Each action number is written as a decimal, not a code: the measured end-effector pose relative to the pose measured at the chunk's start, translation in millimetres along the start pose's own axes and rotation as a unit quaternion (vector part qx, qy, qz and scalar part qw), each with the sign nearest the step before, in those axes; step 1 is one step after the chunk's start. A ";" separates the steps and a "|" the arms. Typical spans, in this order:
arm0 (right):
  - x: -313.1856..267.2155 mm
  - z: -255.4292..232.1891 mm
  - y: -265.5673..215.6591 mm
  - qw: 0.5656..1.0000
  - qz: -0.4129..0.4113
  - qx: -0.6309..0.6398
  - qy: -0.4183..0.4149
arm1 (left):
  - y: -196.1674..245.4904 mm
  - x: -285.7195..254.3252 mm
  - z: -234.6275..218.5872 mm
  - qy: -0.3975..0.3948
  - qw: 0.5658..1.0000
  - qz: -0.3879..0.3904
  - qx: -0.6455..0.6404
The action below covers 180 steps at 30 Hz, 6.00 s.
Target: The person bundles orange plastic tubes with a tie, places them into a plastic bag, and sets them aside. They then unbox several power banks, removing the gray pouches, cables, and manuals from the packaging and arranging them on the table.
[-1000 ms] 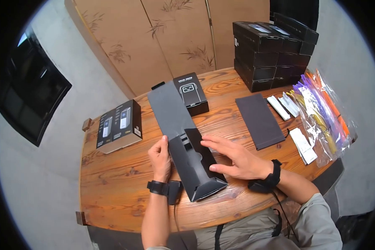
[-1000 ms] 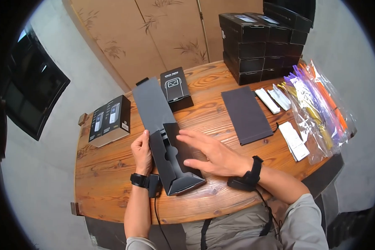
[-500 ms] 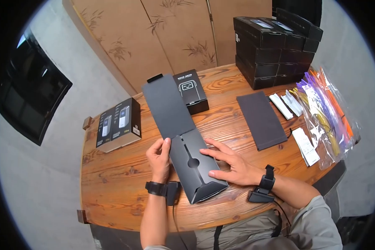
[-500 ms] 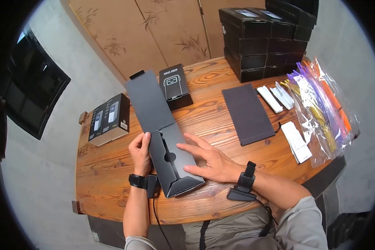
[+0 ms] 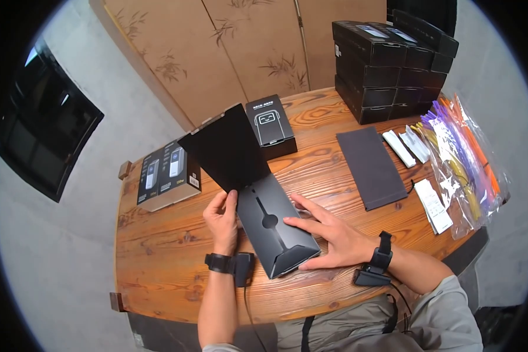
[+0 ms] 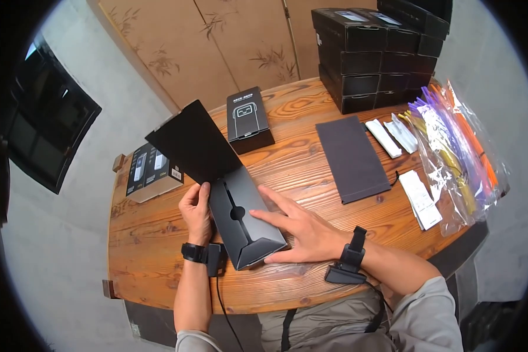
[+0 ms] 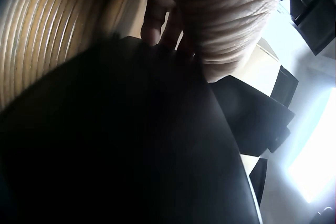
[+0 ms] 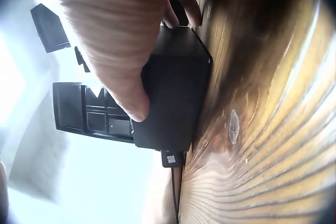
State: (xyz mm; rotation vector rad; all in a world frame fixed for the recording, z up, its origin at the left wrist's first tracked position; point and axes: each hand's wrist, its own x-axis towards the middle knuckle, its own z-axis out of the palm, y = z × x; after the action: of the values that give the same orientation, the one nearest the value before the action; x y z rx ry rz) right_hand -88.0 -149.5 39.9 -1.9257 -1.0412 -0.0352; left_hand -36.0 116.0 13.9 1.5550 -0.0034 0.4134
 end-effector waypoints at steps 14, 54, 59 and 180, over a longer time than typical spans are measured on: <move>-1.0 0.3 4.8 0.994 0.064 -0.014 0.083 | 10.1 1.0 1.9 -0.168 0.983 0.064 0.039; -3.3 0.0 6.2 0.991 0.114 0.031 0.068 | 12.2 2.2 1.1 -0.236 0.969 0.061 0.046; -1.7 -1.3 0.0 0.990 0.116 0.050 0.068 | 12.1 2.4 0.2 -0.237 0.968 0.053 0.055; -0.7 4.1 -2.7 0.989 0.001 0.109 0.101 | 21.3 -2.0 4.6 -0.260 0.964 0.025 0.047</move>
State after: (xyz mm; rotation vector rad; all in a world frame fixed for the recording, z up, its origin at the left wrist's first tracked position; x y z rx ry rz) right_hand -91.8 -146.4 39.1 -1.6874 -0.8712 -0.1093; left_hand -42.3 110.3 34.1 1.7211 -0.4365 0.0341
